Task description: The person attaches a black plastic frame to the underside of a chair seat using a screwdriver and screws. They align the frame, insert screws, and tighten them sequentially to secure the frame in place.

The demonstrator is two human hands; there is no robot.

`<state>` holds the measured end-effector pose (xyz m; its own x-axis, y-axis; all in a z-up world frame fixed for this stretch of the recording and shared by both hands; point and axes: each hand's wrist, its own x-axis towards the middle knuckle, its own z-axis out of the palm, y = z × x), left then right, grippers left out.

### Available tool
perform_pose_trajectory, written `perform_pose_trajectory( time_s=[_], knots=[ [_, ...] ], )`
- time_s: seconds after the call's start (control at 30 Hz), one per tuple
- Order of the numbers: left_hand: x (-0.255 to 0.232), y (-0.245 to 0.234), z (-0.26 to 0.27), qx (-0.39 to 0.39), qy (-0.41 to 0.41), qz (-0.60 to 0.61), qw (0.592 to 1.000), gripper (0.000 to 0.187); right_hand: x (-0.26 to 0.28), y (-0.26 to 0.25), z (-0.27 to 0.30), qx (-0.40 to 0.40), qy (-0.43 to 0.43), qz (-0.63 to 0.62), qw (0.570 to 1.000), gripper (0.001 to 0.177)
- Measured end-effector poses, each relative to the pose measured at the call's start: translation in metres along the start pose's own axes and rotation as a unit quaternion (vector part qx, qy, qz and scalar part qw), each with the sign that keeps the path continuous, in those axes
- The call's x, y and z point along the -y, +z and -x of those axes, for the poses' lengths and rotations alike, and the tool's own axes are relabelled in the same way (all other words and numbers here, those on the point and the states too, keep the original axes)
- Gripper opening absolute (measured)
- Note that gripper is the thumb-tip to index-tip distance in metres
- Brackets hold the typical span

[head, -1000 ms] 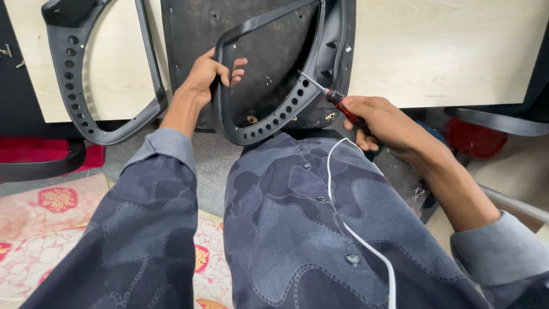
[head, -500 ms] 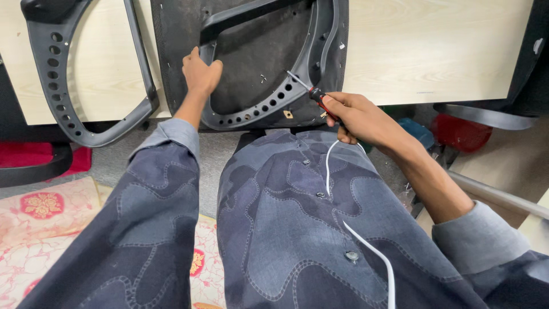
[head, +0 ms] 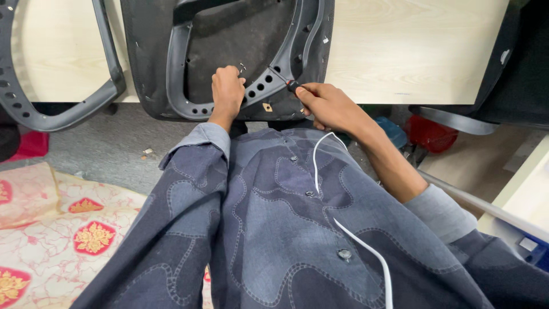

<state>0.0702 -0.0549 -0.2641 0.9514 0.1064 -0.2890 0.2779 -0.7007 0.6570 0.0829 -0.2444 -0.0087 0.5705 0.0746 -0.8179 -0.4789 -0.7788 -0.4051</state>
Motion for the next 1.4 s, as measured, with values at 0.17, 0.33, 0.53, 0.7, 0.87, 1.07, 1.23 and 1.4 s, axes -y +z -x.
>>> perform_pose_trajectory(
  time_s=[0.17,0.33,0.53,0.7,0.87,1.07,1.23,1.4],
  knots=[
    [-0.007,0.014,0.003,-0.027,-0.036,0.012,0.999,0.015,-0.004,-0.004,-0.004,-0.004,0.026,0.028,0.999,0.049],
    [-0.016,0.019,-0.004,-0.032,-0.064,-0.022,0.997,0.015,-0.011,-0.009,-0.005,0.010,-0.005,0.068,0.998,0.050],
    [-0.024,0.024,-0.016,-0.038,-0.070,-0.041,0.996,0.008,-0.026,-0.020,-0.009,0.000,-0.057,0.100,0.993,0.049],
    [-0.028,0.026,-0.021,-0.047,-0.084,-0.067,0.993,0.005,-0.036,-0.028,-0.010,-0.016,-0.093,0.115,0.989,0.048],
    [-0.031,0.030,-0.025,-0.067,-0.102,-0.068,0.990,0.006,-0.042,-0.039,-0.009,-0.012,-0.074,0.130,0.989,0.050],
    [-0.028,0.035,-0.032,-0.066,-0.126,-0.052,0.988,0.006,-0.045,-0.050,-0.010,-0.006,-0.087,0.142,0.986,0.052],
    [-0.017,0.040,-0.040,-0.092,-0.187,-0.005,0.978,0.018,-0.047,-0.057,-0.011,0.001,-0.083,0.151,0.985,0.052],
    [0.002,0.043,-0.034,-0.074,-0.272,0.141,0.949,0.031,-0.047,-0.063,-0.010,0.002,-0.112,0.155,0.982,0.051]
  ],
)
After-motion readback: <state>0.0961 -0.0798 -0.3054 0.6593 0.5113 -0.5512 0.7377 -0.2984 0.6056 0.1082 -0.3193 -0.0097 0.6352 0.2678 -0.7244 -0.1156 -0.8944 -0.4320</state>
